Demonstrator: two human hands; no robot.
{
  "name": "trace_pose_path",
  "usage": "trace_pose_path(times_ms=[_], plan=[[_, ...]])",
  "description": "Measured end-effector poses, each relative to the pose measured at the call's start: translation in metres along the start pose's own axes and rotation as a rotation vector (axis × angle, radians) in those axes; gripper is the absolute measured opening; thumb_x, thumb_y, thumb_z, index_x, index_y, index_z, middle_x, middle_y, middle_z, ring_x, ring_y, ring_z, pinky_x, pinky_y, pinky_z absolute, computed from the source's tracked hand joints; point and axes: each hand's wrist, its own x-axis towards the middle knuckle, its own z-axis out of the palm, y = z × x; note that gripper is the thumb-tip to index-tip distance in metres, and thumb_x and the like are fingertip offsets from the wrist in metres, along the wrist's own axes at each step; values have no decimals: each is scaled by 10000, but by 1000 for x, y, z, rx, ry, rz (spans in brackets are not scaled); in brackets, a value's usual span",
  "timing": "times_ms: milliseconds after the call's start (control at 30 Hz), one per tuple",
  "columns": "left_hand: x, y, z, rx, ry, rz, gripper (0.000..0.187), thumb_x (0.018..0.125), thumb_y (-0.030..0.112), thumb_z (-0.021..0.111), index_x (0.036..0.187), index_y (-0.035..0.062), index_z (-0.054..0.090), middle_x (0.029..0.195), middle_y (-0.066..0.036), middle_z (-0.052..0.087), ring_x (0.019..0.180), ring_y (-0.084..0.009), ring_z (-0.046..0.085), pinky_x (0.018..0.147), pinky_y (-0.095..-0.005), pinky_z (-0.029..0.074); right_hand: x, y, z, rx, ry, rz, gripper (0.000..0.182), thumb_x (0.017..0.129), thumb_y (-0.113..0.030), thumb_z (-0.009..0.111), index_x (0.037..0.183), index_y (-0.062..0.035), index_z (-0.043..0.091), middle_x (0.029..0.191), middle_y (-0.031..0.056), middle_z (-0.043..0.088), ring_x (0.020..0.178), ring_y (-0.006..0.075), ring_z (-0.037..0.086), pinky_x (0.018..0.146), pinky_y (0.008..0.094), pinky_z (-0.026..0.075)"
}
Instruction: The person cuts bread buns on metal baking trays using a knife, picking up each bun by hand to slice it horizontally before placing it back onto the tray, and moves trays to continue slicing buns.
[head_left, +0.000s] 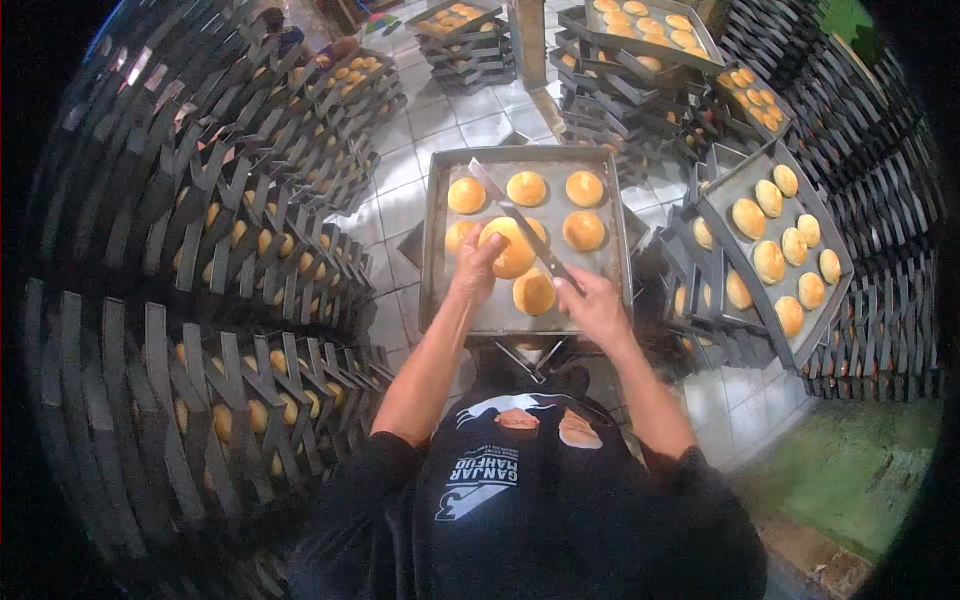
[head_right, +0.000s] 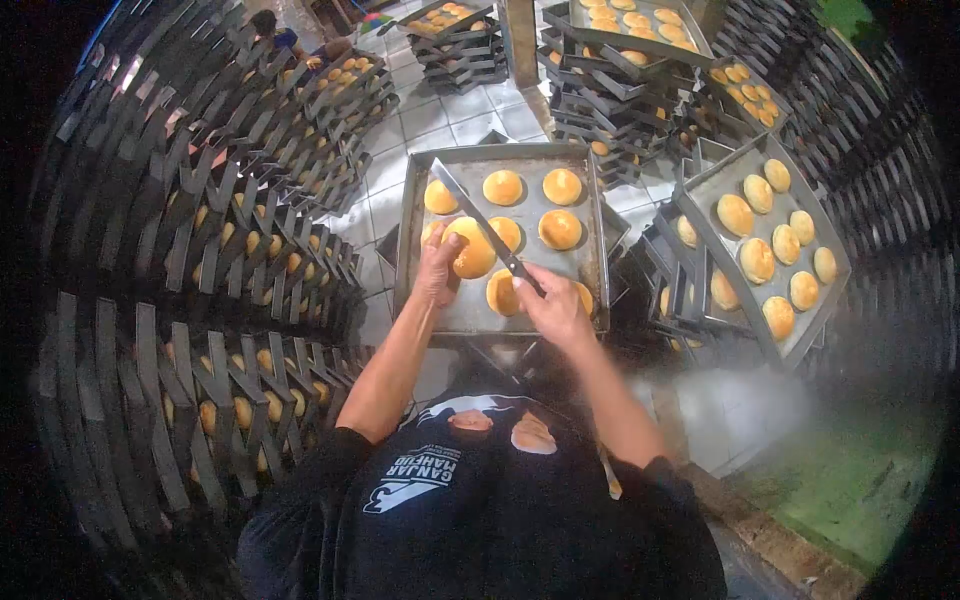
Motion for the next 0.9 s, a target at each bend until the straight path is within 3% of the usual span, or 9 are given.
trace_pose_path(times_ms=[167,233,367,433,500,567,633,767,900], plan=[[5,34,-14,-15,40,13,519,907,245,770,1343,56,563,1151,-55,677,1091,-175,645,959,-379,549,-26,27,-21,-88,-15,-101,436,995,-268,659,1327,14,641,829,73,670,683,107,634,652,292,527],[-4,33,-9,22,-69,2,499,902,245,776,1310,63,556,1145,-44,662,1013,-168,671,878,-357,599,-39,9,-26,29,-73,124,424,999,-209,652,1369,-5,621,727,-24,597,684,70,578,613,256,482],[-4,6,6,98,-172,-41,481,886,243,787,1265,57,558,1114,-39,664,1016,-160,663,881,-355,596,-3,0,-25,-26,-84,57,416,991,-268,667,1298,13,658,765,37,664,674,120,627,640,309,522],[0,16,4,93,-135,-26,455,883,225,791,1243,52,574,1106,-49,677,1008,-163,679,890,-355,600,2,-10,-32,-152,-103,-18,399,986,-258,669,1288,4,666,726,26,654,654,116,618,623,302,514],[1,35,-6,66,-69,-72,430,869,211,801,1222,69,602,1103,-45,695,1004,-170,686,902,-356,579,-17,-12,-43,-72,-128,45,392,978,-244,671,1287,-5,667,727,31,661,662,119,636,631,301,520],[-2,45,-12,72,-44,-44,421,869,217,800,1207,64,603,1094,-51,699,978,-169,695,871,-342,587,-33,-1,-55,-104,-137,-52,391,973,-242,673,1288,-9,666,755,36,680,689,124,661,645,302,527],[-2,43,-14,116,-138,-144,434,868,220,799,1218,59,598,1102,-58,699,1010,-169,687,902,-349,574,-32,-6,-52,-111,-168,22,399,976,-249,671,1290,-4,661,793,52,700,717,132,678,659,309,536],[-5,12,18,64,-107,-130,462,872,187,787,1263,46,586,1127,-71,694,1068,-169,666,961,-354,534,0,-13,-28,-103,-138,34,414,974,-259,673,1302,-7,656,812,60,701,715,137,675,673,315,540],[2,34,-7,29,-43,-150,458,878,160,777,1282,52,590,1132,-77,699,1049,-198,688,921,-403,579,-22,-20,-43,-192,-112,27,406,976,-266,670,1302,-24,663,788,54,684,709,134,664,678,313,534]])
